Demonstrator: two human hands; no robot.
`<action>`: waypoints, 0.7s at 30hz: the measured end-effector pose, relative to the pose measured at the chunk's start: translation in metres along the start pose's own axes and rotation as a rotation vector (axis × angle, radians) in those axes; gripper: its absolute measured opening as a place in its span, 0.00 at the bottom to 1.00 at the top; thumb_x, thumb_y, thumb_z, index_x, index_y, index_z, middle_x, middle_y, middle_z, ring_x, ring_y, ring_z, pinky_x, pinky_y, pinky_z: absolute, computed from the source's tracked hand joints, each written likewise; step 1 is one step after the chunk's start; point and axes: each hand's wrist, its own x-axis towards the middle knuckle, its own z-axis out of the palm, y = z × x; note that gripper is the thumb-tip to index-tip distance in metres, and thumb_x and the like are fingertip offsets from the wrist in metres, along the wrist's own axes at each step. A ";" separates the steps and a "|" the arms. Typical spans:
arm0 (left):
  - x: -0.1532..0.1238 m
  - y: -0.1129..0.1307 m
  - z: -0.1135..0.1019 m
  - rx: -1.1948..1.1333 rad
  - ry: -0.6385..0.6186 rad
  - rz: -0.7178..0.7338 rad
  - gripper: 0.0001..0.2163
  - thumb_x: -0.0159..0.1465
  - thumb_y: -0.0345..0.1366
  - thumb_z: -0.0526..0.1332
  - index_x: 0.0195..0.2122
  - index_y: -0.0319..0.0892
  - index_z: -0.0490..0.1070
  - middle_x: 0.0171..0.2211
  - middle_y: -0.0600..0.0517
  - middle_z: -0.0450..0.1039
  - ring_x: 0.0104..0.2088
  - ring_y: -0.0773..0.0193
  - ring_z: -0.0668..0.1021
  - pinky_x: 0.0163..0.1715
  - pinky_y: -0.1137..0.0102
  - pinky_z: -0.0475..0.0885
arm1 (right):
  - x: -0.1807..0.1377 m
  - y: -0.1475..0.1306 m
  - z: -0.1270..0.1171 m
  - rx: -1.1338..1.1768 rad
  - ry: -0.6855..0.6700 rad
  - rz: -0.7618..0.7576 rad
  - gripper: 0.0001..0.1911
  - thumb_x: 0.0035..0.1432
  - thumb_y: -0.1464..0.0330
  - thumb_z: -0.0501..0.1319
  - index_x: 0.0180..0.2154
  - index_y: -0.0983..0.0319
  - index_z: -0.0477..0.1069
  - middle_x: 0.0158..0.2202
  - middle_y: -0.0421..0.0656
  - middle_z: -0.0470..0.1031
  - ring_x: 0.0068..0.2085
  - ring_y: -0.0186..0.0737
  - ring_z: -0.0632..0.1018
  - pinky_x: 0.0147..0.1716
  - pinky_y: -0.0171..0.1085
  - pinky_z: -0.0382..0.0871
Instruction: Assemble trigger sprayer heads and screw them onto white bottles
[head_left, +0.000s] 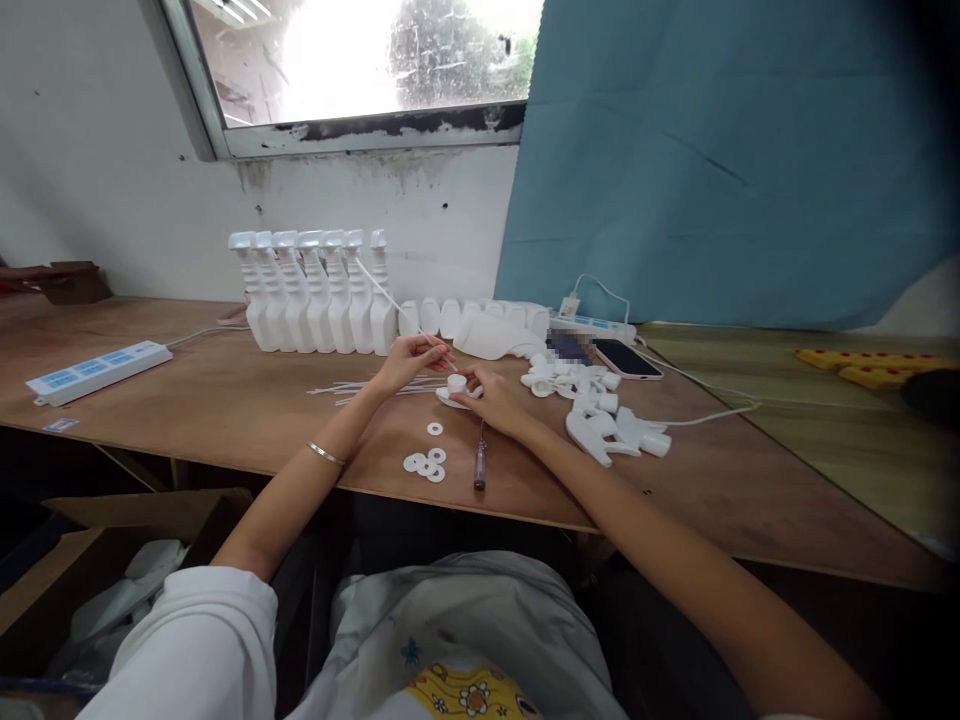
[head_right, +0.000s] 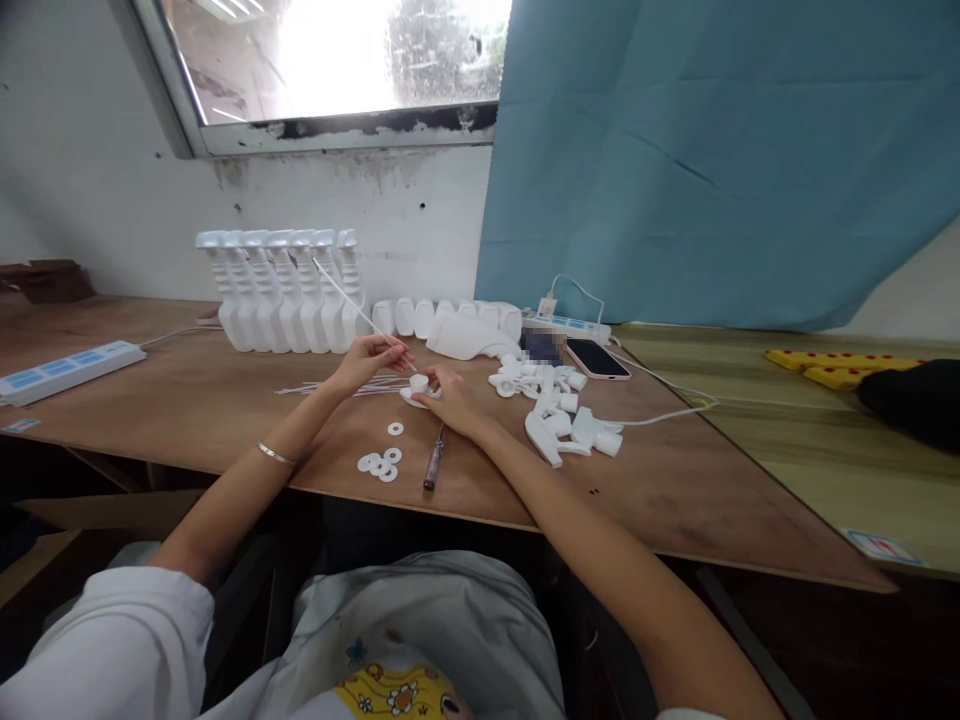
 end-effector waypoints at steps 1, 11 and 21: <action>0.000 -0.001 0.003 -0.007 -0.003 0.017 0.17 0.52 0.45 0.62 0.32 0.34 0.68 0.30 0.46 0.75 0.30 0.64 0.77 0.35 0.67 0.73 | 0.000 -0.001 0.000 0.004 -0.003 0.003 0.19 0.49 0.59 0.60 0.41 0.62 0.66 0.34 0.42 0.72 0.34 0.36 0.72 0.34 0.36 0.64; 0.002 -0.017 0.004 0.158 -0.039 0.097 0.15 0.55 0.44 0.60 0.33 0.34 0.67 0.27 0.48 0.73 0.28 0.68 0.75 0.33 0.69 0.72 | -0.003 -0.011 -0.006 0.024 -0.041 -0.002 0.20 0.50 0.60 0.60 0.45 0.62 0.66 0.36 0.43 0.71 0.36 0.36 0.72 0.36 0.35 0.64; 0.003 -0.018 0.006 0.251 -0.022 0.130 0.14 0.56 0.43 0.59 0.32 0.35 0.67 0.25 0.50 0.71 0.26 0.69 0.74 0.30 0.71 0.71 | -0.003 -0.012 -0.007 0.017 -0.045 -0.013 0.19 0.50 0.60 0.60 0.44 0.61 0.66 0.35 0.42 0.71 0.35 0.36 0.71 0.36 0.35 0.65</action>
